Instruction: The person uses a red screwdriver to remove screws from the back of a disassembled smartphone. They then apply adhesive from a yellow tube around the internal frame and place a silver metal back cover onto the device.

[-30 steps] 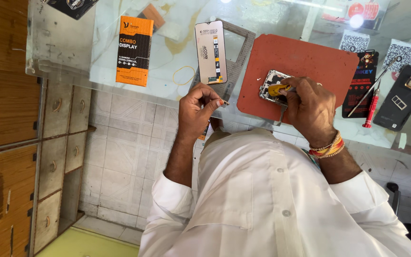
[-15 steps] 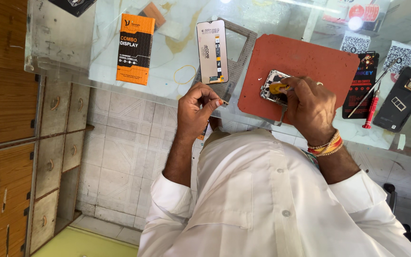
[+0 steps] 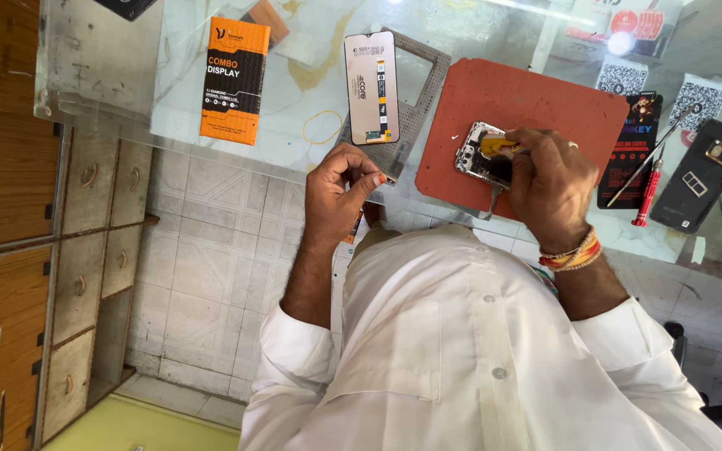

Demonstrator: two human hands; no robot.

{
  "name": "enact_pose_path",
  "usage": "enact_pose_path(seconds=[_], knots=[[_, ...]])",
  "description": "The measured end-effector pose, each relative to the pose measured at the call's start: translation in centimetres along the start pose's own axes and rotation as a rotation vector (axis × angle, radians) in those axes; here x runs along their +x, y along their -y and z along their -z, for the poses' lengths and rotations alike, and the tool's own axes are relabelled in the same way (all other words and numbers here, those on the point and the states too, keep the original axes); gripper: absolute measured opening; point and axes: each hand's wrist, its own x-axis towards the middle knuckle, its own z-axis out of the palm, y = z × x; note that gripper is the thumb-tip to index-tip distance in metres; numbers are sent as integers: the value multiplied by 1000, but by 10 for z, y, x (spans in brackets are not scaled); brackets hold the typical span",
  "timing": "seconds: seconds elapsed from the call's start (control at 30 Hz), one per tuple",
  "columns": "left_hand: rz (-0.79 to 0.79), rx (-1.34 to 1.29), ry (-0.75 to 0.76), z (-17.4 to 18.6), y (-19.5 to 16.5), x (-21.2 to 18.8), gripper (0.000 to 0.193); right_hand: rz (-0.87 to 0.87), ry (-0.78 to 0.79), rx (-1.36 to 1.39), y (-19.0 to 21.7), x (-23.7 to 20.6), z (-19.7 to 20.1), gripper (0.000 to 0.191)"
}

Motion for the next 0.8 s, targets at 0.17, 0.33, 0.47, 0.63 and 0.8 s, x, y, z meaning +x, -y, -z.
enact_pose_path(seconds=[0.17,0.33,0.47,0.63,0.8], knots=[[0,-16,-4,1,-1,0,13,-66,60,23,-1,-3,7,16],[-17,10,2,2,-1,1,14,-48,107,13,3,-4,8,18],[-13,21,-1,2,-1,1,15,-50,142,0,4,-3,8,20],[-11,24,-8,2,0,0,15,-28,150,4,7,-1,7,18],[-2,36,-7,4,-2,-1,14,37,135,-42,10,5,9,17]])
